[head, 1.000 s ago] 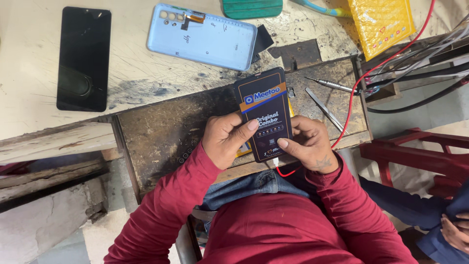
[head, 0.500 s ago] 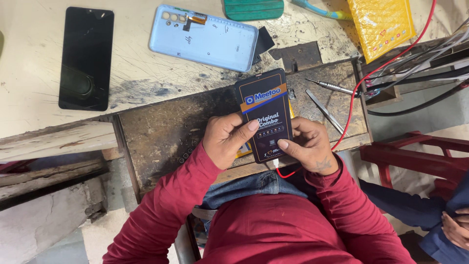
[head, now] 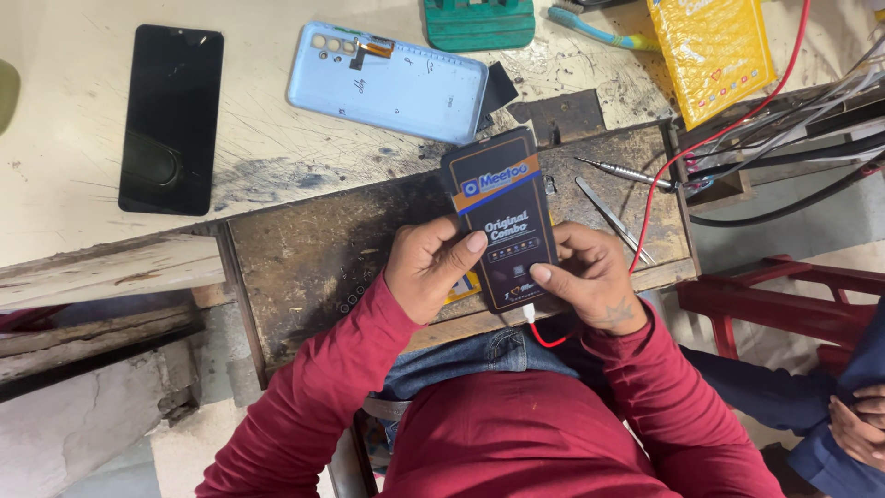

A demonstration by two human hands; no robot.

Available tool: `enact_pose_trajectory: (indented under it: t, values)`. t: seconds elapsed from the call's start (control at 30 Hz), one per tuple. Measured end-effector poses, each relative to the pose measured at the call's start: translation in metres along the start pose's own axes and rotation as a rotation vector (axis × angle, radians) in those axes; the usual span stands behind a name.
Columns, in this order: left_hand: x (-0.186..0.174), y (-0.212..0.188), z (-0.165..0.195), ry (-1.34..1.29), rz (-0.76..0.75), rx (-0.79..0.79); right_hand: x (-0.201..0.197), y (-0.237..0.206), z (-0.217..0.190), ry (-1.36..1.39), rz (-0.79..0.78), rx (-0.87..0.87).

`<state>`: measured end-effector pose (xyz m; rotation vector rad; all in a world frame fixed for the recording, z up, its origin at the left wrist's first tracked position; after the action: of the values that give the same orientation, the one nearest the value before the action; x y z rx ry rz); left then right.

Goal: The person handles a smartphone and its back cover, then uses a screwdriver to remove screws from the back cover. The person places the back cover aside and continues to manipulate the phone's internal components, including the battery and camera module.

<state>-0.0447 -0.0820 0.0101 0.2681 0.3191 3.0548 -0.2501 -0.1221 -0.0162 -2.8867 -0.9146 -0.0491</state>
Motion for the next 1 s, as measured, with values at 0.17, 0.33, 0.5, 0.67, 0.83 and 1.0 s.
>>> enact_pose_trajectory:
  t: [0.17,0.33,0.5,0.67,0.83,1.0]
  values:
    - [0.005,-0.001,-0.012,-0.254,-0.018,-0.109,-0.013,0.006,-0.018,0.119,0.085,0.011]
    - [0.001,-0.001,-0.010,-0.138,-0.034,-0.093,-0.031,0.021,-0.038,0.228,0.149,0.042]
    - [0.001,-0.001,-0.008,-0.131,-0.051,-0.095,-0.048,0.040,-0.050,0.271,0.173,0.027]
    - [0.001,0.001,-0.006,-0.106,-0.062,-0.090,-0.060,0.055,-0.049,0.323,0.171,0.083]
    - [0.000,0.004,-0.004,-0.058,-0.073,-0.090,-0.066,0.064,-0.048,0.333,0.128,0.102]
    - [0.001,0.005,-0.004,0.001,-0.081,-0.079,-0.067,0.065,-0.046,0.371,0.124,0.152]
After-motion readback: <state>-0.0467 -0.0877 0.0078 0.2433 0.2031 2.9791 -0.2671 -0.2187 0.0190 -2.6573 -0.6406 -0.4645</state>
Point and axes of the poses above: each hand's wrist, its own y-axis towards the middle knuckle, its own x-axis out of the palm, z = x × y, the point moved 7 cm from there along y, towards the middle knuckle, and after that the axes turned 4 degrees about x, right-handed, at the moved point
